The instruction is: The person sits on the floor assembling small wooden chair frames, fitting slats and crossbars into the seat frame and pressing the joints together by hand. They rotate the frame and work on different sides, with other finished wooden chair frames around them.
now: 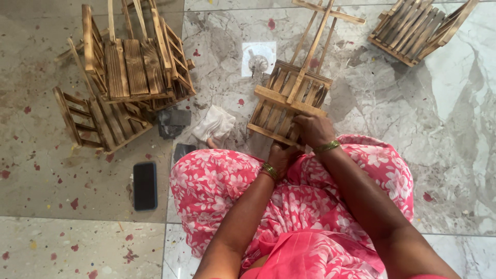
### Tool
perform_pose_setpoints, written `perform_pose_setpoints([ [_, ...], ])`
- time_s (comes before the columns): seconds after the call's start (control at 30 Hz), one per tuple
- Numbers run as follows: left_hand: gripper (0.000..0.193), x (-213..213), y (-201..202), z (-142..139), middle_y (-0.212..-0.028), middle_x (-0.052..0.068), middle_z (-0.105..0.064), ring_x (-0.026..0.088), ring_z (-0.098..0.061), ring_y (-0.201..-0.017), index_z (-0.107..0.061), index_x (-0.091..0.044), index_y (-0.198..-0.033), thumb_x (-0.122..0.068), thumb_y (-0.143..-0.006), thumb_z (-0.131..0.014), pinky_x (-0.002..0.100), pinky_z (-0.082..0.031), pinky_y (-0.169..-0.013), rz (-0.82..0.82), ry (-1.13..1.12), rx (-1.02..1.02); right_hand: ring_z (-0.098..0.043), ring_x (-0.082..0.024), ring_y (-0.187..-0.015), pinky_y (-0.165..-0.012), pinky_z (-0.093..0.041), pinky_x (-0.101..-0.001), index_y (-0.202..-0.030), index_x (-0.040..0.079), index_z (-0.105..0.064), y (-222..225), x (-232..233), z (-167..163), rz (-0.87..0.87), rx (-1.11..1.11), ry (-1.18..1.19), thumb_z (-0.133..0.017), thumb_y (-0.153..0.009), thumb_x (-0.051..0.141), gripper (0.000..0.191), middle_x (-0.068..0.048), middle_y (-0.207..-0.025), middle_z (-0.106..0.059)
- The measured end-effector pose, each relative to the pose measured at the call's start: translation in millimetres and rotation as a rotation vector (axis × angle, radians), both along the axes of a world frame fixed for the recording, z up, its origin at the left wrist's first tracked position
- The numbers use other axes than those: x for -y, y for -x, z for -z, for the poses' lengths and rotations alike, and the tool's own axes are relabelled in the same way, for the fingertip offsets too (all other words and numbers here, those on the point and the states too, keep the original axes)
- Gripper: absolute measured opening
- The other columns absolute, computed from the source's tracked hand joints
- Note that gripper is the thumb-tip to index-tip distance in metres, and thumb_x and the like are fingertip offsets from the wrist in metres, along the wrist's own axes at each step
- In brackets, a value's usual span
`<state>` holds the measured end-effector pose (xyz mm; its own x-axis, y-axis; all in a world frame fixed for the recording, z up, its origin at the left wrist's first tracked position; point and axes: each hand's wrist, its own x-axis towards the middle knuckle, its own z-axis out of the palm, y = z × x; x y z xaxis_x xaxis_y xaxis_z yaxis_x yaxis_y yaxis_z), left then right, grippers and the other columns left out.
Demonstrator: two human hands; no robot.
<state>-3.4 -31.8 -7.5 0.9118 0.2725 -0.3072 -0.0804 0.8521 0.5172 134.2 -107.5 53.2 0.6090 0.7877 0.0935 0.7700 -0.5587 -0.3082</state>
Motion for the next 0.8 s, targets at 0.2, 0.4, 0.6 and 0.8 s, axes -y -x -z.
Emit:
perform_pose_setpoints([
  [0.2,0.039,0.8,-0.2,8.3,-0.110,0.008,-0.068,0.022,-0.069,-0.098,-0.061,0.000,-0.120,0.005,-0.083,-0.075,0.035,-0.060,-0.086,0.010,0.019,0.007,-0.074,-0.018,-0.071,-0.061,-0.061,-0.0354,-0.108,0.024,-0.078,8.4,12.2,3.0,-0.104,-0.135,0.132,-0.067,-0.096,0.035,0.020,0.004,-0.102,-0.076],
  [0.4,0.050,0.0,0.0,4.2,-0.115,0.003,-0.068,0.017,-0.067,-0.100,-0.065,-0.010,-0.125,0.004,-0.078,-0.073,0.030,-0.058,-0.084,0.001,0.021,-0.030,-0.073,-0.020,-0.073,-0.065,-0.061,-0.0365,-0.106,0.021,-0.080,-1.2,4.6,1.0,-0.024,-0.007,-0.038,-0.071,-0.095,0.028,0.016,0.001,-0.107,-0.076],
  [0.6,0.040,1.3,0.1,6.5,-0.111,0.009,-0.068,0.023,-0.069,-0.099,-0.061,-0.001,-0.120,0.006,-0.083,-0.074,0.035,-0.060,-0.087,0.000,0.032,0.028,-0.073,-0.017,-0.072,-0.061,-0.061,-0.0351,-0.105,0.024,-0.080,8.6,13.4,2.5,-0.156,-0.116,0.065,-0.071,-0.091,0.031,0.018,0.004,-0.103,-0.077],
  [0.8,0.043,0.7,-1.0,13.0,-0.106,0.006,-0.068,0.020,-0.068,-0.091,-0.064,-0.006,-0.119,0.005,-0.079,-0.074,0.033,-0.059,-0.080,0.005,-0.012,-0.073,-0.072,-0.015,-0.070,-0.062,-0.059,-0.0337,-0.098,0.020,-0.080,-2.3,1.1,1.0,-0.007,-0.018,0.033,-0.070,-0.099,0.035,0.018,0.004,-0.106,-0.076],
])
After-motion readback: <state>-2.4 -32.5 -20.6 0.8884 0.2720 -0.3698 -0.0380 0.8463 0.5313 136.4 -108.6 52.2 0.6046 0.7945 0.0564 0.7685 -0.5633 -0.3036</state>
